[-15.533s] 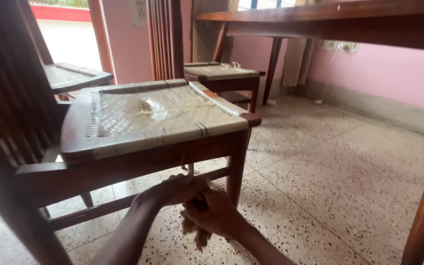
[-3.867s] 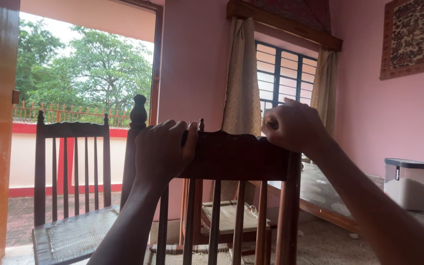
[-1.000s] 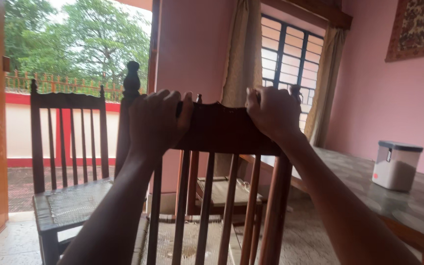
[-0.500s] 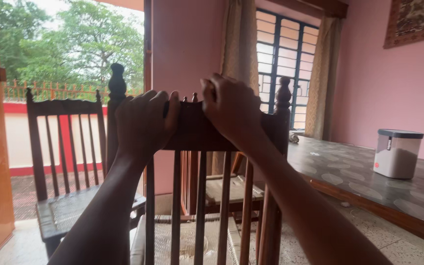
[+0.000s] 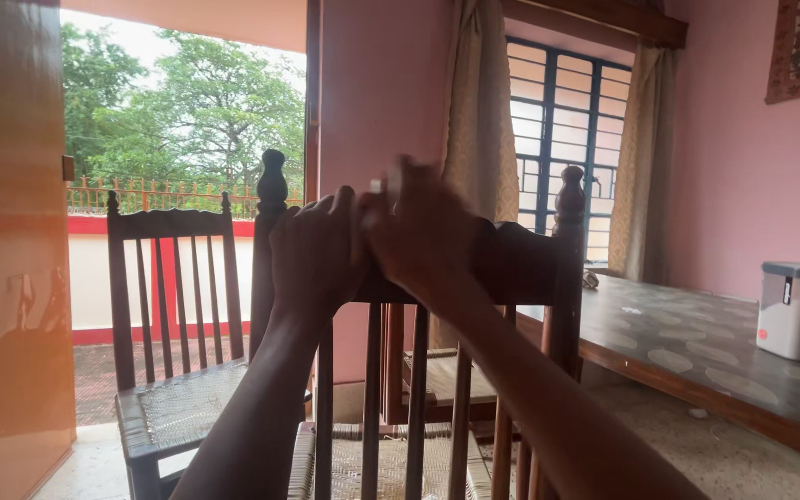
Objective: The person wipes a wooden chair with a cloth, cleaning the seat frame, legs, backrest, and vertical slats. The person moves around the chair to reach different sides and continues wiping until the end of the clip.
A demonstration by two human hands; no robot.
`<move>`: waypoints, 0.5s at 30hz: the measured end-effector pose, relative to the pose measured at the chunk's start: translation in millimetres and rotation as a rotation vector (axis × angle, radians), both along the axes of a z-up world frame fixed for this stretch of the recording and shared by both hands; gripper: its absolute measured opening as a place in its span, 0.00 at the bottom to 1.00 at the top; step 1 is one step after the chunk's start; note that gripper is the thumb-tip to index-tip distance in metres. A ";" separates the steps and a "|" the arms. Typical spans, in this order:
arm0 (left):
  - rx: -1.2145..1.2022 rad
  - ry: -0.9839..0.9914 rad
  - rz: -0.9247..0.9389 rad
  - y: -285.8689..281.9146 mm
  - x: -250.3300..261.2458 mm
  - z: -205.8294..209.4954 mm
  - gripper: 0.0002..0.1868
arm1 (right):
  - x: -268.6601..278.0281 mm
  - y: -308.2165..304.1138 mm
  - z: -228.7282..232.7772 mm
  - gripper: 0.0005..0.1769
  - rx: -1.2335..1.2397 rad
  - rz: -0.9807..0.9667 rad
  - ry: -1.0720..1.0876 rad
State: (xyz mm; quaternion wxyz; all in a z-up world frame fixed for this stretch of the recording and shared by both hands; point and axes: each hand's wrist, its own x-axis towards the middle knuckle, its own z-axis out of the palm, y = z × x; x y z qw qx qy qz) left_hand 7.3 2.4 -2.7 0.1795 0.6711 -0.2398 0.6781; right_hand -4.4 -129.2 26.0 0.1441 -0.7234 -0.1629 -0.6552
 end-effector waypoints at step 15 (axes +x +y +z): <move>0.006 0.066 -0.085 3.3 -7.8 2.2 0.19 | -12.7 -26.2 21.0 0.21 -0.186 -0.128 0.080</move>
